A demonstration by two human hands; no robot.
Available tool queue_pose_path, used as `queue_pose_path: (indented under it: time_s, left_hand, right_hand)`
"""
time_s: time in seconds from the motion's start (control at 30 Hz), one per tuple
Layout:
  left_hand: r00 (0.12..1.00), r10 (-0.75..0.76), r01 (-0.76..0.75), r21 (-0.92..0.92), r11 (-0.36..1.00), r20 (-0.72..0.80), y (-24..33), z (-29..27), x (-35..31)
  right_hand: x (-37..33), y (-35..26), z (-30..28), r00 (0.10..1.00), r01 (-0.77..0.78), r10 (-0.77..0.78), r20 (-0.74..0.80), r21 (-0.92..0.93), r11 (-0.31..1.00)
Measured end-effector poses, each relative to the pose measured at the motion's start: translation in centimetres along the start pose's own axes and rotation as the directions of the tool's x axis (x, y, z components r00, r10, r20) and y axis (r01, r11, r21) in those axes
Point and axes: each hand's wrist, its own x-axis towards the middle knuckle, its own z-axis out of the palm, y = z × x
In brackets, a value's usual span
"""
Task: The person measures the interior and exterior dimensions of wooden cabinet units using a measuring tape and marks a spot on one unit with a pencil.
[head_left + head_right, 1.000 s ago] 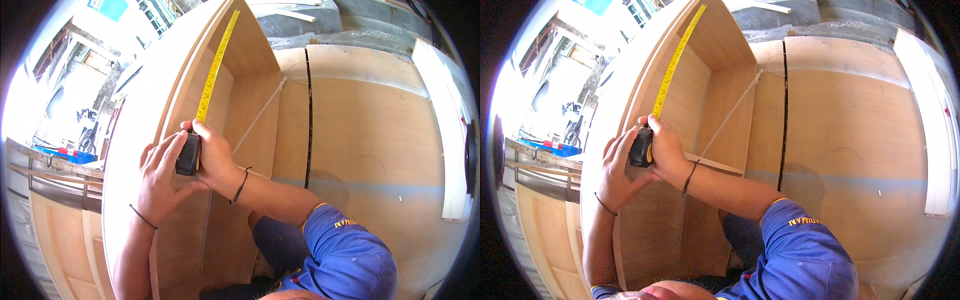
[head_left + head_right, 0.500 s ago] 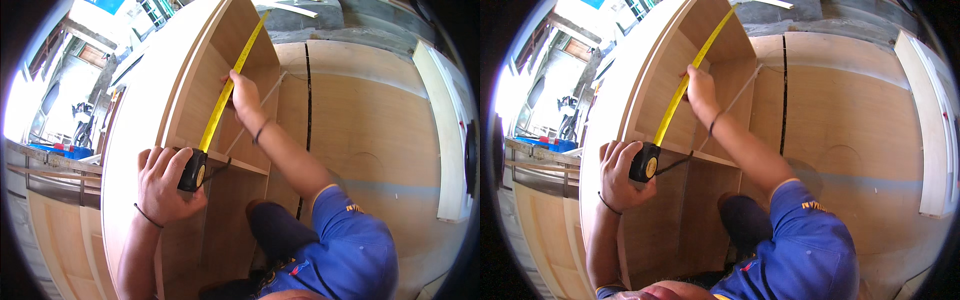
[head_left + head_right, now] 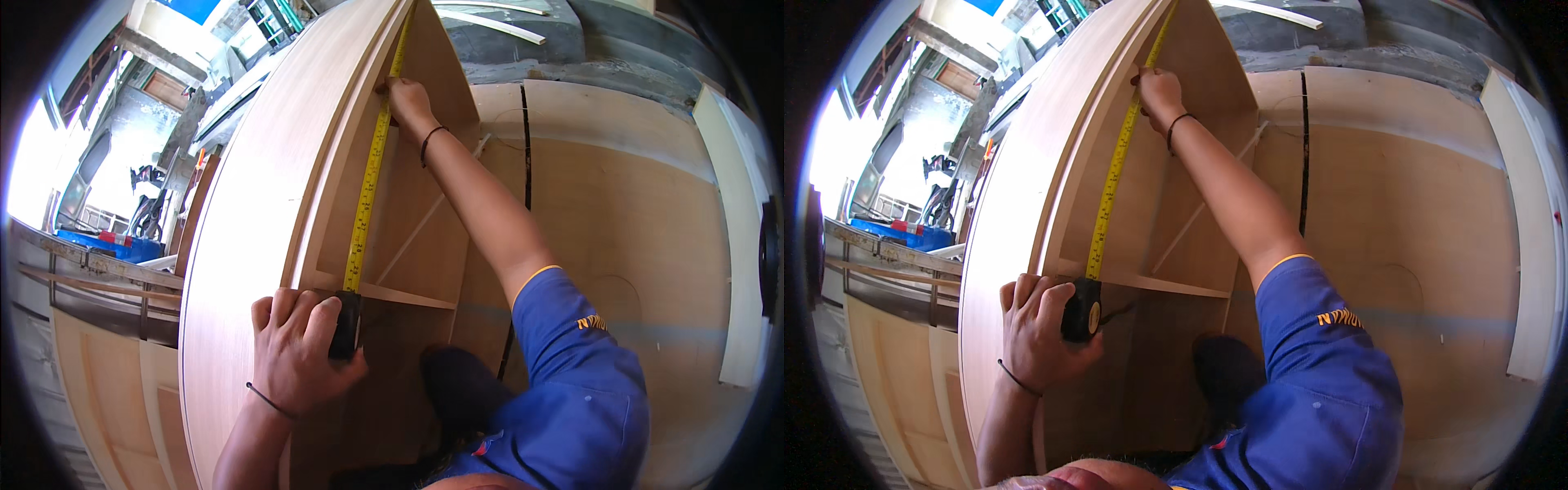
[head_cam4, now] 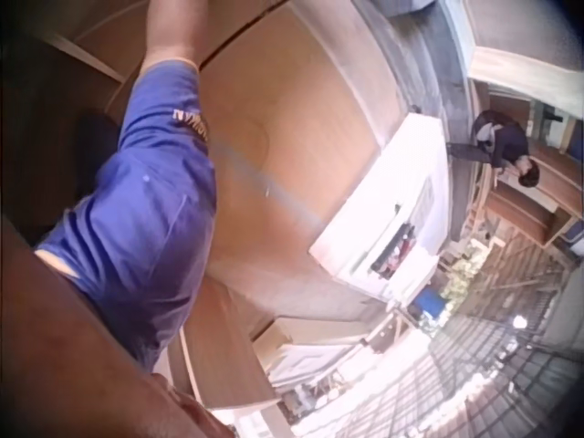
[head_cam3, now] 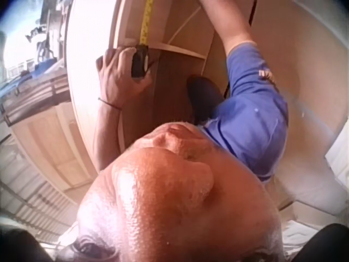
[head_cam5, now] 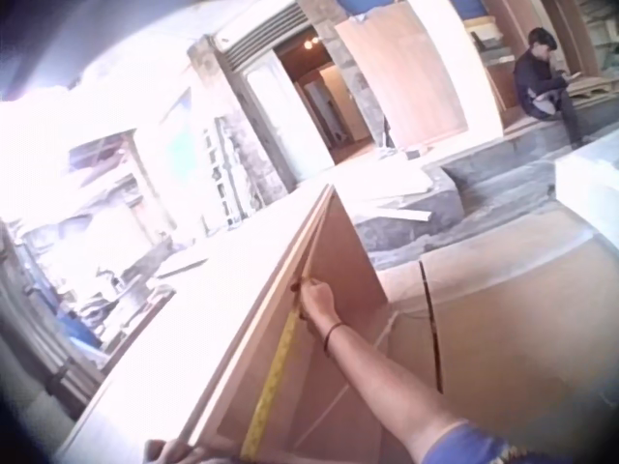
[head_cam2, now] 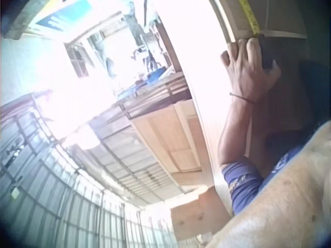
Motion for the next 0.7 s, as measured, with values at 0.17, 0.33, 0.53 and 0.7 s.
queue_pose_path:
  time_s: [0.17, 0.33, 0.53, 0.7]
  left_hand:
    - [0.999, -0.044, 0.043, 0.106, 0.993, 0.011, 0.5, -0.4, 0.5]
    - [0.995, -0.085, 0.076, 0.161, 0.984, 0.052, 0.9, -0.9, 0.0]
    - [0.997, -0.062, 0.053, 0.173, 0.984, 0.044, 0.9, -0.6, 0.8]
    - [0.99, -0.1, 0.081, 0.184, 0.98, 0.095, 0.9, -0.6, 0.4]
  right_hand:
    - [0.3, -0.1, 0.3, 0.997, 0.074, -0.076, -0.029, -0.044, 0.996]
    - [1.5, 1.9, 0.5, 0.964, 0.263, -0.263, 0.026, -0.186, 0.947]
    - [0.9, -1.0, -0.5, 0.97, 0.241, -0.242, 0.01, -0.159, 0.958]
    - [1.1, 0.6, 0.0, 0.958, 0.288, -0.283, 0.051, -0.177, 0.941]
